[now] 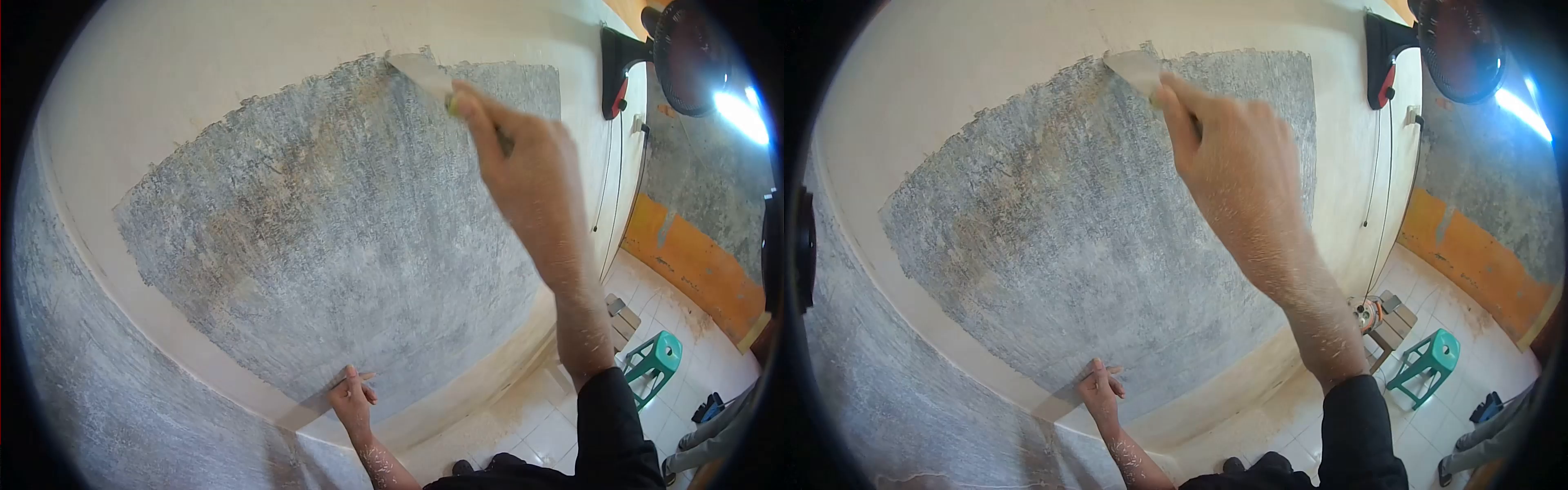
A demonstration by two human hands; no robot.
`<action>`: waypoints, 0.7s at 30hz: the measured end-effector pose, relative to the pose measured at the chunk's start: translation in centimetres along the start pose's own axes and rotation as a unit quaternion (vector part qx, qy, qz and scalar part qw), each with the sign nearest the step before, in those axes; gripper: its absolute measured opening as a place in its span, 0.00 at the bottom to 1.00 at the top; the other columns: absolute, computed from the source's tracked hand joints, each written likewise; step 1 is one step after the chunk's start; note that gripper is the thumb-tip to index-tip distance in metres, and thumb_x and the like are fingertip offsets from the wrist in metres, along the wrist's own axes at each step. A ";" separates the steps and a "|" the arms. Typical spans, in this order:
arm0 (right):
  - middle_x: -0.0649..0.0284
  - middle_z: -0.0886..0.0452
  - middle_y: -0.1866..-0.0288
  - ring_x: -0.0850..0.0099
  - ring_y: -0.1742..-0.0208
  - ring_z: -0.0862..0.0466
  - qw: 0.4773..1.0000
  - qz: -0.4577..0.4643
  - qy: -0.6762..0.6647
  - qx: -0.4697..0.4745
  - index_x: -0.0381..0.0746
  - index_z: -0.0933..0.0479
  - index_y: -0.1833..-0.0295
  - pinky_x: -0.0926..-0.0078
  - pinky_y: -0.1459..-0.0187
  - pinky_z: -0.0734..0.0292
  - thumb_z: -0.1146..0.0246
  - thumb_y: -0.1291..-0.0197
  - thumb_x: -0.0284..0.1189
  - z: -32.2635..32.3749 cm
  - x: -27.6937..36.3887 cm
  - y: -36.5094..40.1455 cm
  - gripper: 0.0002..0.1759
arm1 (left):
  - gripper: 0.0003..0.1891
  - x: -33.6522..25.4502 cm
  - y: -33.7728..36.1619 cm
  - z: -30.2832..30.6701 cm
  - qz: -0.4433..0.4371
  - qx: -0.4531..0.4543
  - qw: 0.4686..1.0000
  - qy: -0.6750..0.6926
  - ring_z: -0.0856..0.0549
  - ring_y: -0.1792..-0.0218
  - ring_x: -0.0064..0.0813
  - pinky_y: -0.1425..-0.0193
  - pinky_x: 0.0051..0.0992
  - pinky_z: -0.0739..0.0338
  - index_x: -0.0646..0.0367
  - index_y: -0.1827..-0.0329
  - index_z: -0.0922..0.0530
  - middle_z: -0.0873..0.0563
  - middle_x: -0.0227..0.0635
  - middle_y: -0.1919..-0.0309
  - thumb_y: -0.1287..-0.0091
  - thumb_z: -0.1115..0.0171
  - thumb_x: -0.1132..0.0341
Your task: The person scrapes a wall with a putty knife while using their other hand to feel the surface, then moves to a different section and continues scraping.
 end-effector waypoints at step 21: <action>0.67 0.29 0.88 0.82 0.88 0.38 0.999 -0.001 -0.029 -0.044 0.42 0.18 0.40 0.75 0.82 0.42 0.44 0.25 0.38 -0.6 0.0 0.2 0.17 | 0.35 0.0 0.0 -0.3 -0.001 0.029 1.000 0.003 0.26 0.87 0.19 0.79 0.20 0.30 0.72 0.67 0.14 0.23 0.31 0.89 0.23 0.51 0.43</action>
Point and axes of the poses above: each hand's wrist, its own y-axis away from the middle knuckle, its own z-axis out of the back of the hand, x = y × z, the point moved 6 cm from there along -y, towards the middle knuckle
